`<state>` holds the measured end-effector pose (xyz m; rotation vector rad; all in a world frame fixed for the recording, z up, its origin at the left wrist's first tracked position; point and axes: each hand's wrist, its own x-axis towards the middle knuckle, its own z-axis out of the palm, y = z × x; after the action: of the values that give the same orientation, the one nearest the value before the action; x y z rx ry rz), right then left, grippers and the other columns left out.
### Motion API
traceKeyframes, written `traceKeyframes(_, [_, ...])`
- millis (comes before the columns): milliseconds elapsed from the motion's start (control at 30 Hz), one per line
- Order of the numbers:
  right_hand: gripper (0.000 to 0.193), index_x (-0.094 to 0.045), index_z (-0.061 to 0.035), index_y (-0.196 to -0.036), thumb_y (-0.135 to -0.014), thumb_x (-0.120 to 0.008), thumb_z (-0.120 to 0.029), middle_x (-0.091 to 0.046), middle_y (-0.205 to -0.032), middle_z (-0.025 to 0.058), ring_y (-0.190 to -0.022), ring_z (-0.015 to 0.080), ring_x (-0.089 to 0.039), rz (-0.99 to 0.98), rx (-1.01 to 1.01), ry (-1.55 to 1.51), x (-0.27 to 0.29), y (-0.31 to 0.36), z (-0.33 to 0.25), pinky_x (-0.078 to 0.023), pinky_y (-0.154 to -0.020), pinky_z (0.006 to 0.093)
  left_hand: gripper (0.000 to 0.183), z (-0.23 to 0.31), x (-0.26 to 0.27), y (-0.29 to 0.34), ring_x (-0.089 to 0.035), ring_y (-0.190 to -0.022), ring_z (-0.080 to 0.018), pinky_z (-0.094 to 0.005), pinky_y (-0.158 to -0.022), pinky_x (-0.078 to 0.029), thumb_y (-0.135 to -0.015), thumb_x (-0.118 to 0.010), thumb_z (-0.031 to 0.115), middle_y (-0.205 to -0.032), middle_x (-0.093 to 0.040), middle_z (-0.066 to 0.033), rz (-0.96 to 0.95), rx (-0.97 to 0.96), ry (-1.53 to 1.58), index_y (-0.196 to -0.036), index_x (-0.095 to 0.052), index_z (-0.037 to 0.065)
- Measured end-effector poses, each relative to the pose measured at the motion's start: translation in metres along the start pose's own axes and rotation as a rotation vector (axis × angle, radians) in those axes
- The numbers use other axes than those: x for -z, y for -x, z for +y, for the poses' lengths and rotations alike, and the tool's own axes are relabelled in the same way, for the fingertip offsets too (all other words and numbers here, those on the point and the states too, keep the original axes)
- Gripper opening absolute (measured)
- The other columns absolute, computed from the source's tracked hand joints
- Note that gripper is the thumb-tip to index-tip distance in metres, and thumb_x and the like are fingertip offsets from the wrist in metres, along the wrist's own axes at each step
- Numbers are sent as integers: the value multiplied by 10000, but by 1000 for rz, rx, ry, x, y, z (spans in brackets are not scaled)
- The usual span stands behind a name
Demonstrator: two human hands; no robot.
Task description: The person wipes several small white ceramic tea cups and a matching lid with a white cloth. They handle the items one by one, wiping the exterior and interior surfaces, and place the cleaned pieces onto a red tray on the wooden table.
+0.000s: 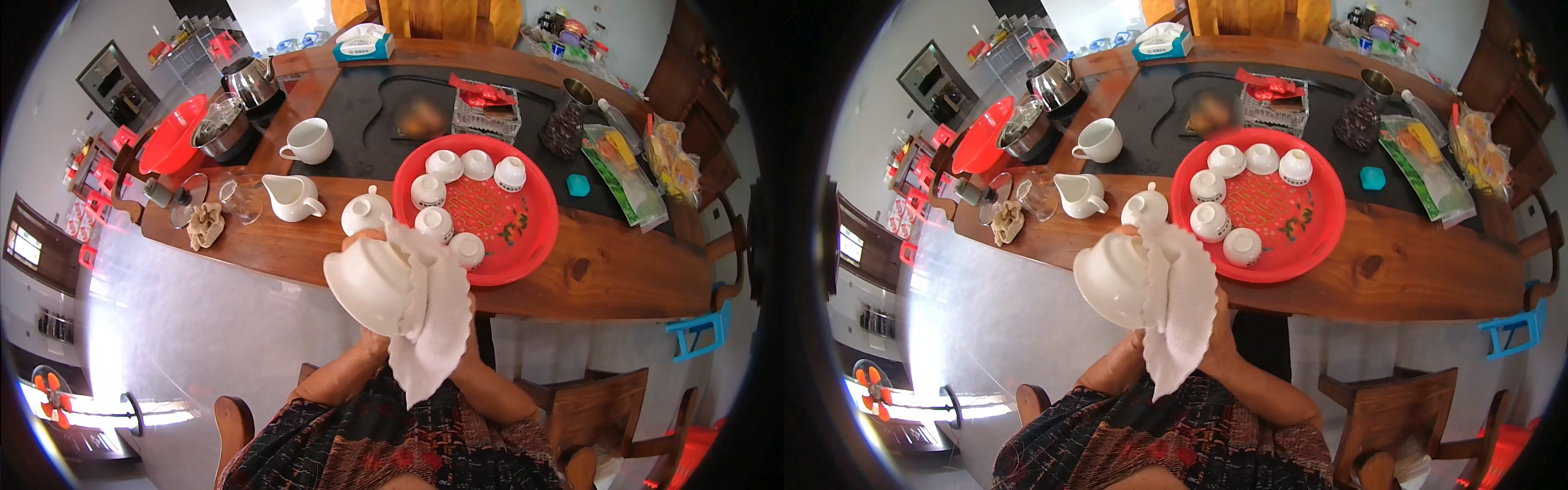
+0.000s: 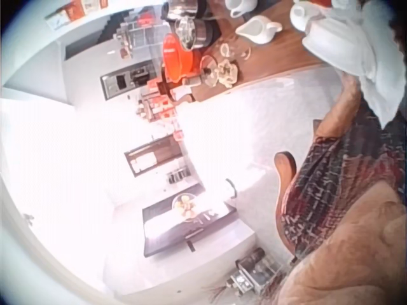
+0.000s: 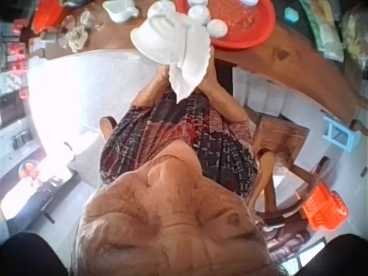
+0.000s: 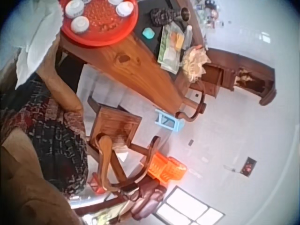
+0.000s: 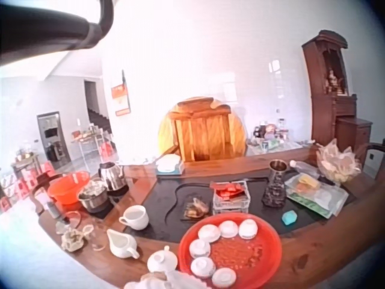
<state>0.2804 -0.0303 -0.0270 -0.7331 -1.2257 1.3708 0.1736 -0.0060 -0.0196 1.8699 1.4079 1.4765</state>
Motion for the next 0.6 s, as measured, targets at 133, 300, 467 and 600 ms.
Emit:
traceKeyframes(133, [541, -481, -2, -1191, -730, -719, -154, -545, -1133, 131, -1030, 210, -554, 82, 70, 722, -17, 11, -7, -466, -835, 339, 391, 22, 10, -24, -535, -1026, -151, -287, -885, -440, -930, -504, 181, -1172, -531, -86, 195, 160, 416, -1276, -410, 27])
traceKeyframes(300, [502, -465, 43, -1193, -769, -691, -103, -551, -1107, 99, -1012, 181, -547, 112, 413, 402, -17, -8, -40, -459, -839, 318, 375, 43, 18, -40, -525, -1025, -141, -275, -887, -429, -942, -479, 177, -1160, -541, -84, 279, 217, 636, -1278, -420, 21])
traceKeyframes(467, [437, -507, 44, -1149, -769, -678, -85, -542, -1080, 109, -957, 200, -554, 312, 377, 260, -1, -28, -47, -445, -839, 319, 392, 40, 13, -33, -500, -1075, -136, -276, -924, -399, -957, -445, 162, -1201, -525, -87, 224, 267, 751, -1318, -387, 22])
traceKeyframes(600, [439, -579, 33, -1066, -663, -717, -73, -515, -1052, 114, -951, 256, -524, 350, 752, 980, 5, -43, -64, -415, -831, 361, 407, 40, 10, -25, -447, -1159, -157, -277, -975, -352, -983, -368, 191, -1279, -473, -103, 113, 304, 771, -1353, -344, 24])
